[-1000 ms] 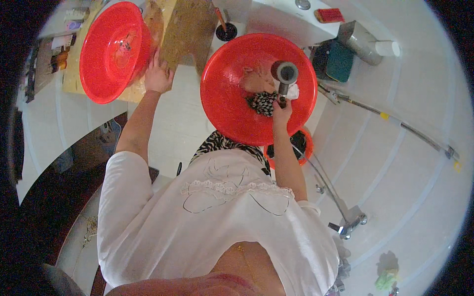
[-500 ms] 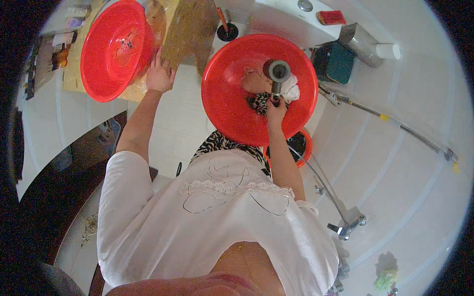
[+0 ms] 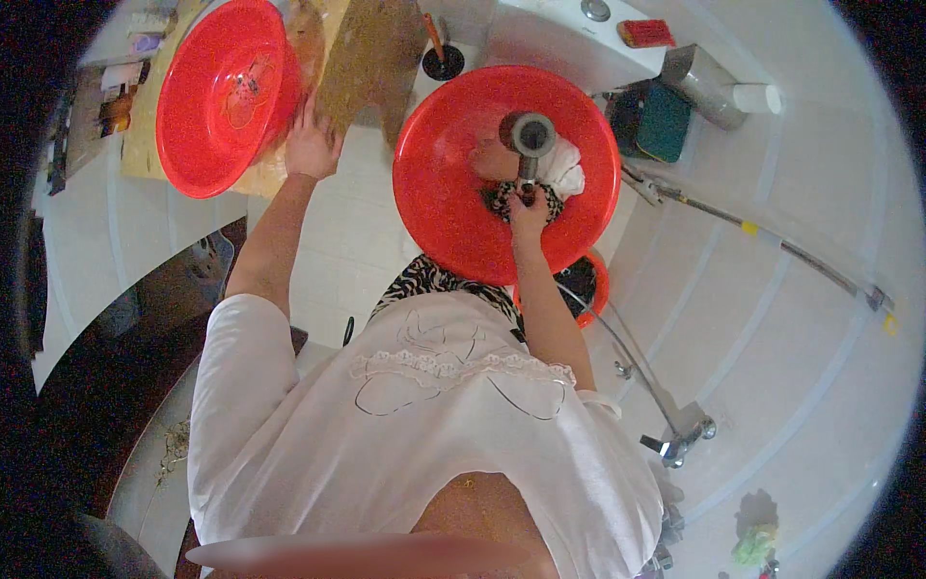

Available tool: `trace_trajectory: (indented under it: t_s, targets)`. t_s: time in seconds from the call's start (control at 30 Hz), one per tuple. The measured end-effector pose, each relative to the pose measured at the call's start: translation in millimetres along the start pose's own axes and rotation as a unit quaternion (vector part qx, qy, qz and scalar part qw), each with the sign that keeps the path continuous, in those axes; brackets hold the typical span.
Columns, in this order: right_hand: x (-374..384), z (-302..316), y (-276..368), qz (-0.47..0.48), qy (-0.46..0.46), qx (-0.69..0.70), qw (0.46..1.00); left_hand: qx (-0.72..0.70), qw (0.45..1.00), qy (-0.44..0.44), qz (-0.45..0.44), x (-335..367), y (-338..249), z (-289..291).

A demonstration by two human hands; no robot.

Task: Hand wash several items of clothing in a red basin inside a bathroom.

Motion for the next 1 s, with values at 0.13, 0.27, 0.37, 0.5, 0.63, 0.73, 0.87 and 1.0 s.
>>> trace_trajectory:
  t_s: [0.13,0.27,0.37,0.5,0.63,0.73,0.87,1.0]
  targets:
    - [-3,1,4,-0.044,-0.016,0.011,0.999,-0.003,1.000,-0.014,-0.008,-1,2,-2]
    - [-2,11,5,-0.039,-0.029,0.021,0.999,-0.002,1.000,0.013,0.004,-1,2,-3]
    - [4,23,-2,-0.017,-0.043,0.014,0.999,-0.002,1.000,0.011,0.002,0,1,-2]
    - [4,23,-1,-0.018,-0.054,0.050,0.997,0.004,1.000,0.014,0.005,-2,2,-3]
    - [4,23,-4,-0.027,-0.057,0.045,0.997,0.011,0.999,0.032,0.014,-1,0,1]
    - [4,25,-7,-0.023,-0.052,0.004,0.998,0.016,1.000,0.023,0.006,-1,1,0]
    - [3,23,-10,-0.028,-0.055,0.023,0.998,0.007,0.999,0.039,0.016,-1,1,-2]
    - [1,25,-8,-0.042,-0.045,0.024,0.998,-0.009,0.999,0.035,0.017,1,0,0]
Point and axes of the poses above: each hand's wrist, its own x-axis towards the middle knuckle, its own z-axis out of the back of the hand, y = z × x, the point moved 1 cm from there along x, towards the middle knuckle, and after that the axes turned 4 degrees about y, right-handed, at the moved point
